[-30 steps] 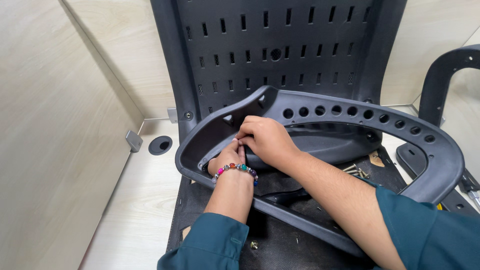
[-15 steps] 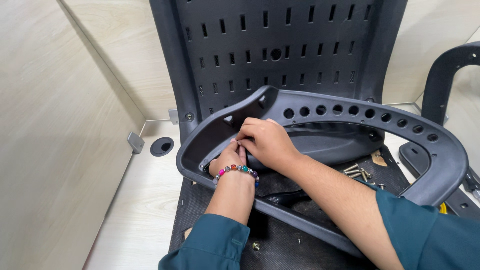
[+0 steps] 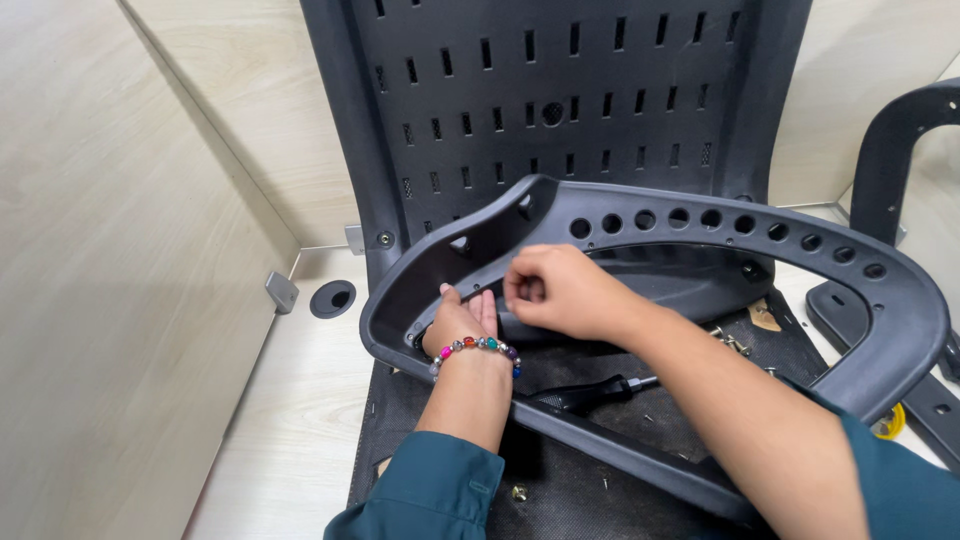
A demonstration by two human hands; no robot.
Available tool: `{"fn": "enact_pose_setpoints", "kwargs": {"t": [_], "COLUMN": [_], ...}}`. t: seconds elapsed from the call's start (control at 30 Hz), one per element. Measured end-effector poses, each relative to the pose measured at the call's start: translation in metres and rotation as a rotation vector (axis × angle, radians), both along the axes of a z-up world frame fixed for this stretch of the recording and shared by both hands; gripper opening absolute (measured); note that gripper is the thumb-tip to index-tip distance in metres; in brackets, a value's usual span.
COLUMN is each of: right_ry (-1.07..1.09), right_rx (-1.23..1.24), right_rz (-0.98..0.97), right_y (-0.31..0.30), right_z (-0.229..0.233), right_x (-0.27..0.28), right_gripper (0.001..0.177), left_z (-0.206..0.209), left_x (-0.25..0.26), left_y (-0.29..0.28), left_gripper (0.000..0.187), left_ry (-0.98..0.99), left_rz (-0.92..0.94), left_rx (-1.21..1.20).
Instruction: The person attaches a black plastic armrest to the underside of a chair seat using a screwdriver and multiple screws. They align the armrest, insert screws, and tighten them sequentially to secure the part.
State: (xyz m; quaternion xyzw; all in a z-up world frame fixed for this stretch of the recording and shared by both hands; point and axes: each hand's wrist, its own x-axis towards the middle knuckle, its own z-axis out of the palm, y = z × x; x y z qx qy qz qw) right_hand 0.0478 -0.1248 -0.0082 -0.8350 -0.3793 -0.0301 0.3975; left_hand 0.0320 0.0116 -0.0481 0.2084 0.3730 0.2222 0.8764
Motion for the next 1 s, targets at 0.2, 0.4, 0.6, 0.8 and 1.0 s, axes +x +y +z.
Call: {"fn": "enact_pose_setpoints", "kwargs": {"t": [0.2, 0.4, 0.6, 0.8, 1.0], "right_ry": [0.293, 0.333, 0.315, 0.274, 0.196], "right_rx": [-0.179, -0.120, -0.086, -0.002, 0.059], "right_rz": [-0.139, -0.218, -0.222, -0.340, -0.367], "right_y": [-0.065, -0.082, -0.085, -0.088, -0.088], "right_z": [-0.009, -0.024, -0.042, -0.049, -0.060], "right_x": [-0.031, -0.043, -0.047, -0.059, -0.065], "right_gripper": [0.007, 0.008, 0.011, 0.015, 0.018], "left_z": [-0.003, -0.008, -0.014, -0.019, -0.027], "left_x": [0.001, 0.005, 0.006, 0.008, 0.006], "left_y": [0.001, 0.003, 0.003, 0.005, 0.009], "left_gripper": [0.059, 0.061, 0.060, 0.064, 0.057], "left_ry": [0.046, 0.020, 0.017, -0.060, -0.092], "left_rz": [0.000, 0.005, 0.006, -0.004, 0.003], "left_rx": [-0.036, -0.038, -0.040, -0.084, -0.119]}}
